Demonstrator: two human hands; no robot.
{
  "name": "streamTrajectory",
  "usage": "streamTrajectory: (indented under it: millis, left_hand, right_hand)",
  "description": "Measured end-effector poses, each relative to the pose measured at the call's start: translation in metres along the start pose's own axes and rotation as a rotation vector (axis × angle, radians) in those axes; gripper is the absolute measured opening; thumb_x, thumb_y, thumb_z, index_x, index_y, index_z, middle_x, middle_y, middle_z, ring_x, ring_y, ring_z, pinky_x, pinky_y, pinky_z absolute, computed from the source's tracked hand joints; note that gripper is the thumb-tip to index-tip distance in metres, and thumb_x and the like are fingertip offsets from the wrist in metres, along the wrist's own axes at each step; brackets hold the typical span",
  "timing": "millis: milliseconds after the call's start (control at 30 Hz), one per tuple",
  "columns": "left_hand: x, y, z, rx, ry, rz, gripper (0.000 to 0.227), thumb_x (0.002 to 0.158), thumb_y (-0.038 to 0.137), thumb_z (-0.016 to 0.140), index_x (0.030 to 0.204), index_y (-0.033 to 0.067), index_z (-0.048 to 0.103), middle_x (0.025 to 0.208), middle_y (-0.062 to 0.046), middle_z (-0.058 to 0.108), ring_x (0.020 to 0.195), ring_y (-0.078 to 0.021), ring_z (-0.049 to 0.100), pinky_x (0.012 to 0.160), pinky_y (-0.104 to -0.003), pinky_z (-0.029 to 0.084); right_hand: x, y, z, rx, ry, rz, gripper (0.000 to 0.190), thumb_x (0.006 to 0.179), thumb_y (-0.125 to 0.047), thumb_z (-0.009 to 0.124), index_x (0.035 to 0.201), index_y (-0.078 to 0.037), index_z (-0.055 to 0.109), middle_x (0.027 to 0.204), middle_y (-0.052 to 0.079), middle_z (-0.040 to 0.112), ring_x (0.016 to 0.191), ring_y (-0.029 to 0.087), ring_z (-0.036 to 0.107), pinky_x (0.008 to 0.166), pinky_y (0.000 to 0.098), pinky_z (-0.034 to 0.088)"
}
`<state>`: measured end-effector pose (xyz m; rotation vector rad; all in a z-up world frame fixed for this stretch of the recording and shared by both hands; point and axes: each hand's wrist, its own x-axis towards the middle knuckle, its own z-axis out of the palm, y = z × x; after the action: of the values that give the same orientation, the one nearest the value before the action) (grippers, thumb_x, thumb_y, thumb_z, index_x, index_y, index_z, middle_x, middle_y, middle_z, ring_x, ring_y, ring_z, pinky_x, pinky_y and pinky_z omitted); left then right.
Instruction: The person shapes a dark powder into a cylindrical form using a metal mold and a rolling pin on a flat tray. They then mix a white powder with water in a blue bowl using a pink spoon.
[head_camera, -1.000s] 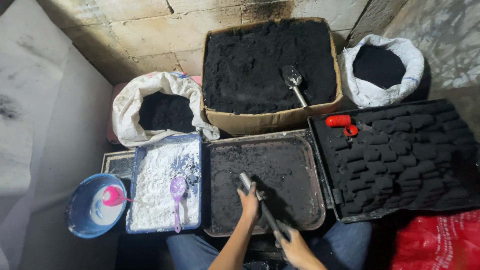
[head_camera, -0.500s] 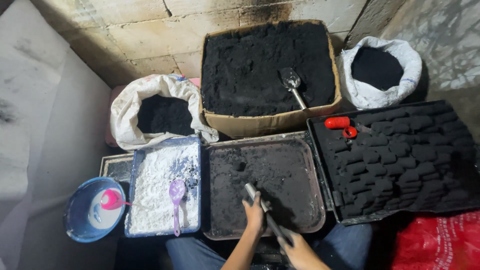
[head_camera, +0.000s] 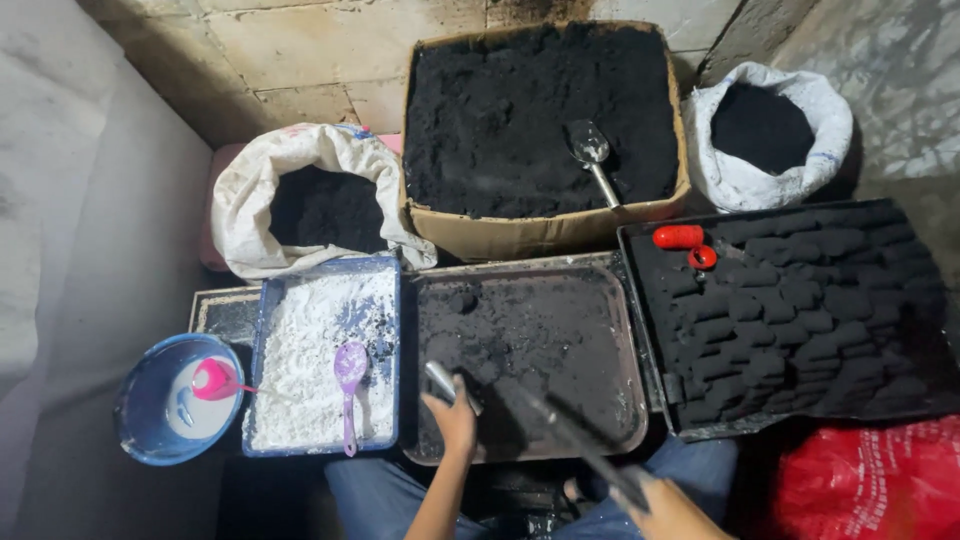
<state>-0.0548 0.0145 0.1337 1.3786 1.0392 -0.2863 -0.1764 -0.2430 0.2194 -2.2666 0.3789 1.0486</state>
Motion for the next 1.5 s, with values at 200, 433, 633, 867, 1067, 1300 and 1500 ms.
streamTrajectory:
  millis: [200, 433, 633, 867, 1067, 1300, 1500]
  left_hand:
    - [0.028, -0.022, -0.019, 0.384, -0.071, 0.299, 0.078, 0.083, 0.032, 0.049, 0.136, -0.0022, 0.004, 0.141, -0.025, 0.008, 0.131, -0.0352, 0.013, 0.107, -0.038, 0.014]
    - [0.05, -0.03, -0.042, 0.617, -0.042, 0.869, 0.063, 0.074, 0.007, 0.054, 0.129, -0.0035, 0.024, 0.12, -0.028, 0.026, 0.11, -0.0427, 0.034, 0.099, -0.042, 0.029]
    - [0.055, -0.006, -0.036, 0.9, 0.012, 0.843, 0.067, 0.071, 0.014, 0.064, 0.125, -0.0034, 0.028, 0.128, -0.033, 0.024, 0.119, -0.047, 0.027, 0.095, -0.054, 0.03]
    - [0.096, 0.062, 0.018, 0.984, -0.11, 0.84, 0.067, 0.069, 0.008, 0.067, 0.128, 0.0109, 0.034, 0.132, -0.017, 0.028, 0.123, -0.0354, 0.027, 0.089, -0.059, 0.032]
    - [0.154, 0.076, 0.052, 1.368, -0.118, 0.951, 0.061, 0.073, 0.024, 0.058, 0.129, 0.0179, 0.036, 0.119, -0.015, 0.043, 0.11, -0.0351, 0.038, 0.089, -0.054, 0.035]
    - [0.13, 0.091, 0.032, 1.217, -0.191, 0.918, 0.052, 0.075, 0.03, 0.057, 0.12, 0.009, 0.042, 0.115, -0.017, 0.046, 0.11, -0.037, 0.039, 0.087, -0.052, 0.036]
    - [0.085, 0.069, 0.061, 0.706, -0.447, 1.135, 0.05, 0.069, 0.023, 0.066, 0.113, 0.0071, 0.051, 0.105, -0.016, 0.055, 0.099, -0.0302, 0.051, 0.09, -0.037, 0.038]
  right_hand:
    - [0.088, -0.037, -0.032, -0.213, 0.254, -0.063, 0.036, 0.085, -0.041, 0.042, 0.104, -0.012, 0.05, 0.095, 0.018, 0.064, 0.091, 0.037, 0.06, 0.079, 0.0405, 0.048]
    - [0.182, -0.025, -0.005, -0.26, 0.531, -0.028, 0.035, 0.087, -0.036, 0.041, 0.106, -0.007, 0.046, 0.131, 0.02, 0.035, 0.093, 0.045, 0.056, 0.078, 0.0526, 0.047]
    - [0.232, -0.006, 0.02, -0.378, 0.744, 0.023, 0.032, 0.08, -0.029, 0.049, 0.104, -0.008, 0.052, 0.116, 0.017, 0.046, 0.111, 0.032, 0.042, 0.091, 0.0468, 0.038]
    - [0.189, -0.062, 0.042, -0.079, 0.728, 0.118, 0.054, 0.078, -0.023, 0.047, 0.126, -0.004, 0.033, 0.133, 0.032, 0.02, 0.125, 0.049, 0.02, 0.098, 0.0592, 0.022]
    - [0.138, -0.066, 0.059, 0.008, 0.976, -0.077, 0.051, 0.068, -0.027, 0.059, 0.111, -0.002, 0.051, 0.108, 0.025, 0.044, 0.097, 0.044, 0.046, 0.088, 0.0487, 0.038]
    - [0.108, -0.029, 0.047, 0.312, 1.013, -0.169, 0.044, 0.069, -0.018, 0.062, 0.109, -0.002, 0.054, 0.111, 0.019, 0.052, 0.109, 0.032, 0.047, 0.098, 0.035, 0.034]
    - [0.103, -0.001, 0.037, 0.461, 0.948, -0.126, 0.039, 0.068, -0.019, 0.064, 0.105, -0.007, 0.057, 0.103, 0.012, 0.061, 0.1, 0.026, 0.056, 0.089, 0.0315, 0.042]
